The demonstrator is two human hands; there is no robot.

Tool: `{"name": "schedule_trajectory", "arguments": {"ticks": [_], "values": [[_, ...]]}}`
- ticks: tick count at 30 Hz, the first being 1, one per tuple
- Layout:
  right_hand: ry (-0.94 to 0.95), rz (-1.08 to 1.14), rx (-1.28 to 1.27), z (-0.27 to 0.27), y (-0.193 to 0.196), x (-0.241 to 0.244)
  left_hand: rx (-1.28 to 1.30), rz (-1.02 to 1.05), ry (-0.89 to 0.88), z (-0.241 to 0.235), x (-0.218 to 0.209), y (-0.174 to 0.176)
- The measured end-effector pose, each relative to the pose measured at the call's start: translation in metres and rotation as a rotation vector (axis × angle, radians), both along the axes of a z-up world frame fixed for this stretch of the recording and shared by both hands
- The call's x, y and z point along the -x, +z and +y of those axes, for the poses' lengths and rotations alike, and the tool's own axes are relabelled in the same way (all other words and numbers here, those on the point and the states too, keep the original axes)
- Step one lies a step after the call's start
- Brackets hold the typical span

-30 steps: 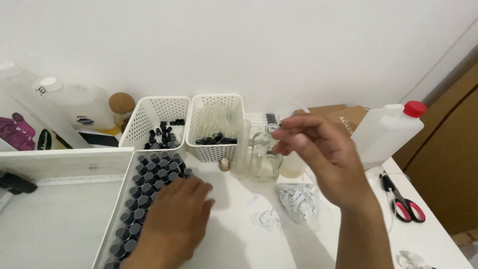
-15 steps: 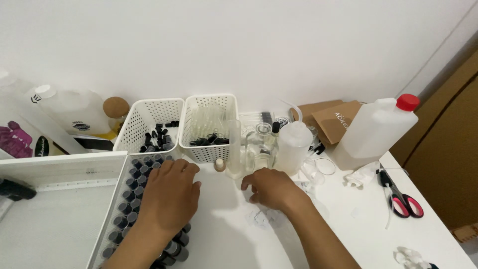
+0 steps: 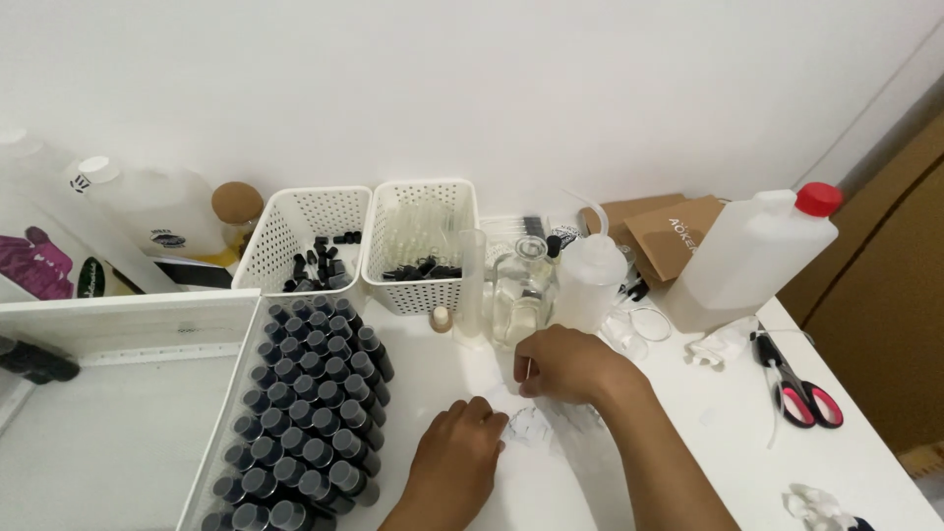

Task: Assembling small perfume spray bottles by attaching nozzles and applying labels.

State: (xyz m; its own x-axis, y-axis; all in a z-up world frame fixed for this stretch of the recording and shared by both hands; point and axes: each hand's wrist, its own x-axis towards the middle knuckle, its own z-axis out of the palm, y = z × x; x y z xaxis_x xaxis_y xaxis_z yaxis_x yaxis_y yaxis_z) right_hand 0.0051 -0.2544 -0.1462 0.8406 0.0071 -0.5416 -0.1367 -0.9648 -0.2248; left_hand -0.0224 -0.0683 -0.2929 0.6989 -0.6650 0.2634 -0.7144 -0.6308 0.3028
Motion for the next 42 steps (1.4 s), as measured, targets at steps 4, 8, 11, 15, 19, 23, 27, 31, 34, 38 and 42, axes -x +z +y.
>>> {"name": "schedule_trajectory", "arguments": {"ticks": [4,8,11,15,19,23,27,31,34,38,42], "values": [[-0.001,-0.029,-0.05,-0.001,0.005,0.001,0.019,-0.014,-0.017,-0.003,-0.001,-0.014],[-0.035,-0.032,-0.094,0.0,0.013,0.003,0.105,-0.267,-0.082,-0.001,-0.002,-0.033],[0.0,-0.067,-0.102,-0.006,0.007,0.002,0.153,0.054,0.013,0.005,0.0,-0.012],[-0.071,-0.055,-0.173,-0.003,0.02,0.008,0.233,0.207,0.061,0.008,-0.005,0.002],[-0.066,-0.13,-0.237,-0.004,0.025,0.011,0.625,0.331,0.308,0.002,-0.009,0.035],[-0.038,-0.377,-0.503,0.0,0.04,0.015,0.892,0.81,0.696,-0.005,-0.014,0.11],[-0.022,-0.55,-0.687,0.003,0.051,0.021,1.066,0.777,0.637,-0.013,-0.024,0.138],[-0.062,-0.675,-0.712,0.004,0.057,0.025,1.19,0.809,0.618,-0.02,-0.02,0.177],[-0.092,-0.785,-0.74,0.004,0.055,0.023,1.236,0.813,0.563,-0.027,-0.024,0.181],[-0.222,-0.883,-0.787,0.005,0.049,0.019,1.233,0.754,0.427,-0.027,-0.028,0.185],[0.02,-1.261,-0.654,0.004,0.036,0.011,1.247,0.89,0.41,-0.024,-0.029,0.19]]}}
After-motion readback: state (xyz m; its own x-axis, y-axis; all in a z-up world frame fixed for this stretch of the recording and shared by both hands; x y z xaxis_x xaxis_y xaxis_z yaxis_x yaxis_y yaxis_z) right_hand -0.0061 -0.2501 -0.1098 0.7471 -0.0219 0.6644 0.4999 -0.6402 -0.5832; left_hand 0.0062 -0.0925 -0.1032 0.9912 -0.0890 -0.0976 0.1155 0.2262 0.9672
